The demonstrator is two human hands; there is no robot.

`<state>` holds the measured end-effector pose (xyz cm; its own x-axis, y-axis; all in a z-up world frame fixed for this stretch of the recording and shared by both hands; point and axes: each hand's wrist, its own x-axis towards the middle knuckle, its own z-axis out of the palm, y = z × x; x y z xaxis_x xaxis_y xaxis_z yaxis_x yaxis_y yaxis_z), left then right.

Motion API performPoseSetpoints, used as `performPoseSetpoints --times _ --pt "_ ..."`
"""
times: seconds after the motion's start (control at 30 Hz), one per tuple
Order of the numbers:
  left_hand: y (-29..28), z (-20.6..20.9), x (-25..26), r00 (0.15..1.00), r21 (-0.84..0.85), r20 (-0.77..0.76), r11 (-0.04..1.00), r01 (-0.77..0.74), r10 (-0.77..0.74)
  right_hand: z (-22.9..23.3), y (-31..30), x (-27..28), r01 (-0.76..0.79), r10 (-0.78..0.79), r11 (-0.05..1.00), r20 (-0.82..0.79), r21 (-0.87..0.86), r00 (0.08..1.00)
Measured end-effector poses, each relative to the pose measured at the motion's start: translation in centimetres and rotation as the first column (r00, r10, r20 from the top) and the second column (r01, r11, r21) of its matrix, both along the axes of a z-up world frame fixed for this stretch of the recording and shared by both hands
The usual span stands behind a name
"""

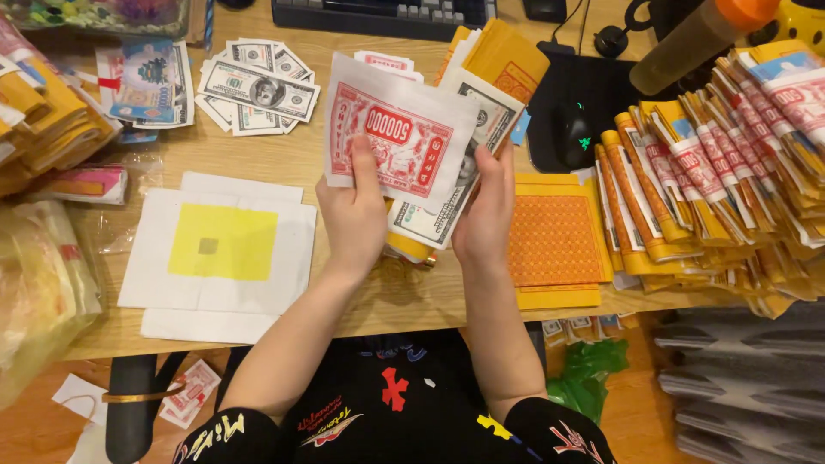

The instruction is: Sorting, folding, and bundling ritual paper money on a desk

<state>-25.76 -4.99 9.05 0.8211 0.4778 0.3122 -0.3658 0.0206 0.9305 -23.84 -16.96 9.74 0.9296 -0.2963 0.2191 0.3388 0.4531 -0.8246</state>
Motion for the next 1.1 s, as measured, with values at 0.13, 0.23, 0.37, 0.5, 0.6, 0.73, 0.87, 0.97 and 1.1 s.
performPoseSetpoints --times 0.13,0.23,0.37,0.5,0.6,0.73,0.87,0.97,1.1 --pt "-0.4 0.1 -0.2 1.0 0.023 -0.018 1.0 0.016 -0.016 -0.2 0.4 -0.2 0.007 -0.001 0.987 0.04 -0.158 0.999" --pt "0.0 1.1 -0.3 0.995 -0.033 0.012 0.995 0.095 -0.095 -1.1 -0.4 0.3 0.039 -0.023 0.973 0.071 -0.228 0.997" --pt "1.3 1.8 -1.3 0.959 0.119 0.246 0.978 -0.17 0.137 -0.7 -0.6 -0.3 0.318 -0.241 0.884 0.249 -0.343 0.938" --pt "-0.1 2.6 -2.2 0.928 0.438 0.344 0.898 -0.026 -0.14 -1.0 0.1 -2.0 0.413 -0.309 0.81 0.296 -0.417 0.904" --pt "-0.5 2.9 -1.7 0.93 0.409 0.208 0.89 0.2 -0.304 -0.2 0.6 -3.4 0.376 -0.241 0.816 0.334 -0.439 0.911" --pt "0.1 4.0 -2.4 0.916 0.228 0.147 0.914 0.337 -0.374 -0.9 0.9 -5.0 0.313 -0.133 0.743 0.327 -0.592 0.936" --pt "0.1 4.0 -2.3 0.882 0.088 0.215 0.907 0.411 -0.42 0.9 1.5 -5.3 0.507 0.157 0.462 0.63 -0.727 0.761" --pt "0.1 3.6 -1.7 0.798 -0.085 0.318 0.823 0.562 -0.512 -0.2 1.2 -5.4 0.465 0.175 0.477 0.599 -0.746 0.782" --pt "0.7 -2.2 -0.2 0.852 -0.016 0.152 0.86 0.509 -0.501 -1.7 0.2 -4.3 0.269 0.113 0.683 0.462 -0.679 0.88"
